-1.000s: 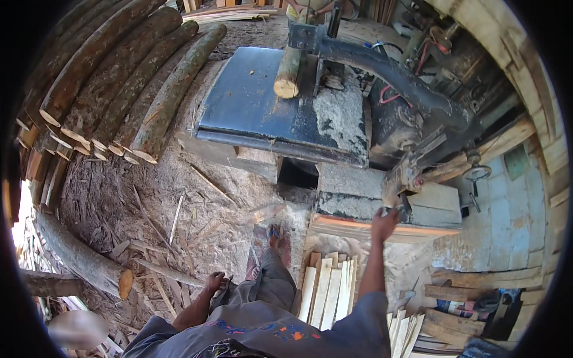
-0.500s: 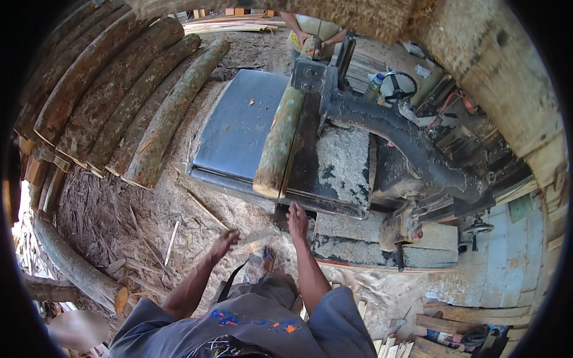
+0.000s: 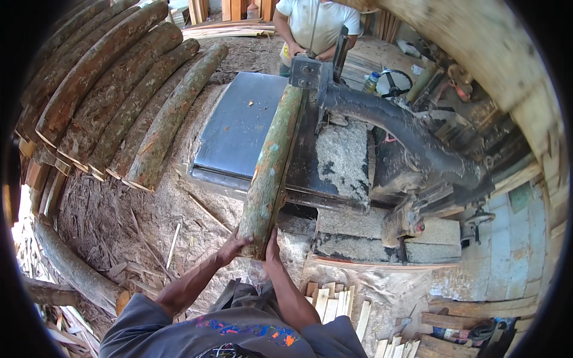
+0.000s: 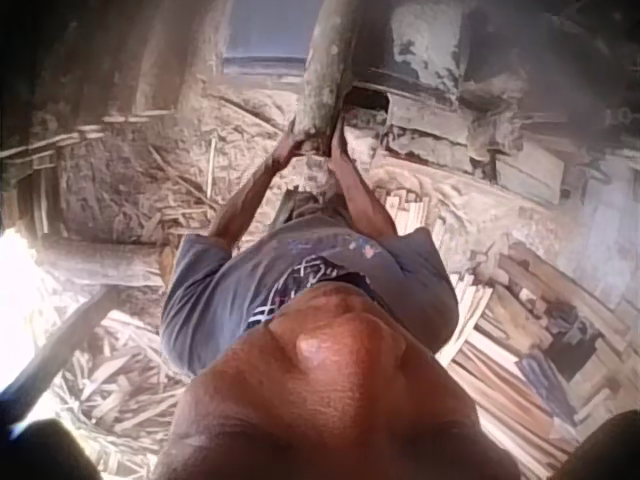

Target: The person processes wood by feeding logs and planks into a powered saw, receiving cut pieces, and stacking them with the help of another individual in a workshop.

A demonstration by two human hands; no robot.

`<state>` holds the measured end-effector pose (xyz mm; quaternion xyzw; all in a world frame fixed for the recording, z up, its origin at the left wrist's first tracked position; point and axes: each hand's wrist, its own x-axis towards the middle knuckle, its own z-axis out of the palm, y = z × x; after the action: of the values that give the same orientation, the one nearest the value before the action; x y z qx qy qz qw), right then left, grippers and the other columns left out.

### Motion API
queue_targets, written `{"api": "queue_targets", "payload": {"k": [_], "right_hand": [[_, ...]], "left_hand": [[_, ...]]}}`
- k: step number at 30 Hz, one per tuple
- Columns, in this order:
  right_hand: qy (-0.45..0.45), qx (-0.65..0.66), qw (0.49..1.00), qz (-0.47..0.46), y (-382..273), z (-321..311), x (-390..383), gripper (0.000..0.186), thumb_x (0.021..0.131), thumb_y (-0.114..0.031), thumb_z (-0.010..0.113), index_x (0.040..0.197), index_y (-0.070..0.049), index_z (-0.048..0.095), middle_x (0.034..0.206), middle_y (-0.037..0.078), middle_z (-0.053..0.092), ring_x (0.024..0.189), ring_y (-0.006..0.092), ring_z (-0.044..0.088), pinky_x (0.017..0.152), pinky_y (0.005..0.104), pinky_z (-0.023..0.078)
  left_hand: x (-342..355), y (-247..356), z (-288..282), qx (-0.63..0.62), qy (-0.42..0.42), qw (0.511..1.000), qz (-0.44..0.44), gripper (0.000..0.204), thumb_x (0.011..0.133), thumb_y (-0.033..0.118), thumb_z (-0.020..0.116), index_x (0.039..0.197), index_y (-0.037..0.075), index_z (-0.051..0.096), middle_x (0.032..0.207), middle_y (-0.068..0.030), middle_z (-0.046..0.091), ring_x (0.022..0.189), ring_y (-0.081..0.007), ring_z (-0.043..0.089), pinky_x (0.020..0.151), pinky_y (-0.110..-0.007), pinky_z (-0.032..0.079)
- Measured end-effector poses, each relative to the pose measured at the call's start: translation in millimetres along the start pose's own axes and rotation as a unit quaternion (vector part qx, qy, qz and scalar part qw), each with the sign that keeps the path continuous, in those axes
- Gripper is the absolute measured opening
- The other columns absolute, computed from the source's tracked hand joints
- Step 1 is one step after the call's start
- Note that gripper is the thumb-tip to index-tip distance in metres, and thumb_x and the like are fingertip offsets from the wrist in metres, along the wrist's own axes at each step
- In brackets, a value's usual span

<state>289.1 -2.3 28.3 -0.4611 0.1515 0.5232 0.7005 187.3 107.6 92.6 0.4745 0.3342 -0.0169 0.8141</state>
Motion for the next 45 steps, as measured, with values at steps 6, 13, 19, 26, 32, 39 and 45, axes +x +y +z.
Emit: {"api": "queue_targets", "payload": {"k": [6, 13, 19, 26, 32, 39, 45], "right_hand": [[-0.021, 0.01, 1.0, 0.015, 65.6, -23.3, -51.1, 0.08, 0.085, -0.071, 0.031, 0.135, -0.01, 0.04, 0.126, 0.013, 0.052, 0.108, 0.0278, 0.056, 0.089, 0.0422, 0.048], [-0.022, 0.029, 0.999, -0.018, 127.8, -58.4, -101.3, 0.075, 0.089, -0.067, 0.029, 0.133, -0.008, 0.042, 0.119, 0.016, 0.056, 0.102, 0.0299, 0.059, 0.086, 0.0444, 0.05], [0.023, -0.017, 0.999, -0.033, 194.9, -79.9, -156.4, 0.072, 0.089, -0.066, 0.031, 0.132, -0.01, 0.044, 0.117, 0.011, 0.058, 0.102, 0.0246, 0.058, 0.085, 0.039, 0.049], [0.081, -0.027, 0.996, -0.025, 289.7, -117.8, -231.3, 0.075, 0.088, -0.064, 0.038, 0.138, -0.009, 0.037, 0.127, 0.012, 0.051, 0.108, 0.0261, 0.054, 0.09, 0.0371, 0.045], [0.155, -0.188, 0.948, -0.206, 309.2, -56.8, -414.8, 0.066, 0.092, -0.047, 0.047, 0.141, -0.004, 0.031, 0.141, 0.01, 0.038, 0.125, 0.0206, 0.039, 0.104, 0.0311, 0.029], [0.229, -0.139, 0.942, -0.203, 371.3, -212.2, -428.1, 0.051, 0.073, -0.031, 0.076, 0.106, 0.002, 0.055, 0.094, 0.008, 0.061, 0.085, 0.0161, 0.058, 0.079, 0.0311, 0.047], [0.543, -0.368, 0.734, -0.177, 357.7, -302.9, -464.4, 0.049, 0.083, -0.047, 0.062, 0.088, 0.001, 0.056, 0.076, 0.02, 0.061, 0.073, 0.0349, 0.061, 0.067, 0.0422, 0.046]], "left_hand": [[-62.2, -61.5, -11.3, -0.059, -0.015, 0.998, 0.017, 0.095, 0.076, 0.029, 0.073, 0.144, 0.012, 0.009, 0.132, -0.0157, 0.046, 0.119, -0.029, 0.048, 0.091, -0.046, 0.046], [-139.2, -103.4, 13.9, -0.073, -0.03, 0.996, 0.038, 0.085, 0.079, 0.022, 0.07, 0.142, 0.006, 0.014, 0.128, -0.017, 0.047, 0.114, -0.0275, 0.052, 0.089, -0.039, 0.05], [-198.4, -178.9, -1.8, -0.081, -0.021, 0.996, 0.035, 0.09, 0.081, 0.02, 0.068, 0.143, 0.008, 0.004, 0.129, -0.0202, 0.048, 0.117, -0.0295, 0.05, 0.095, -0.041, 0.045], [-291.1, -253.6, -1.9, -0.089, -0.035, 0.994, 0.053, 0.082, 0.082, 0.018, 0.068, 0.142, 0.006, 0.014, 0.125, -0.0168, 0.05, 0.111, -0.0261, 0.055, 0.093, -0.038, 0.047], [-377.3, -331.1, -16.9, -0.107, -0.031, 0.993, 0.047, 0.079, 0.08, 0.014, 0.067, 0.14, 0.007, 0.017, 0.125, -0.0164, 0.049, 0.109, -0.0262, 0.054, 0.091, -0.038, 0.048], [-445.4, -374.6, -10.4, -0.277, -0.099, 0.951, -0.097, 0.07, 0.079, 0.044, 0.059, 0.134, 0.005, 0.037, 0.126, -0.0157, 0.051, 0.113, -0.0313, 0.053, 0.1, -0.045, 0.039], [-305.9, -297.7, -6.9, -0.257, -0.098, 0.961, 0.013, 0.075, 0.079, 0.053, 0.056, 0.136, 0.008, 0.035, 0.128, -0.0133, 0.051, 0.116, -0.0326, 0.05, 0.1, -0.054, 0.036]]}}
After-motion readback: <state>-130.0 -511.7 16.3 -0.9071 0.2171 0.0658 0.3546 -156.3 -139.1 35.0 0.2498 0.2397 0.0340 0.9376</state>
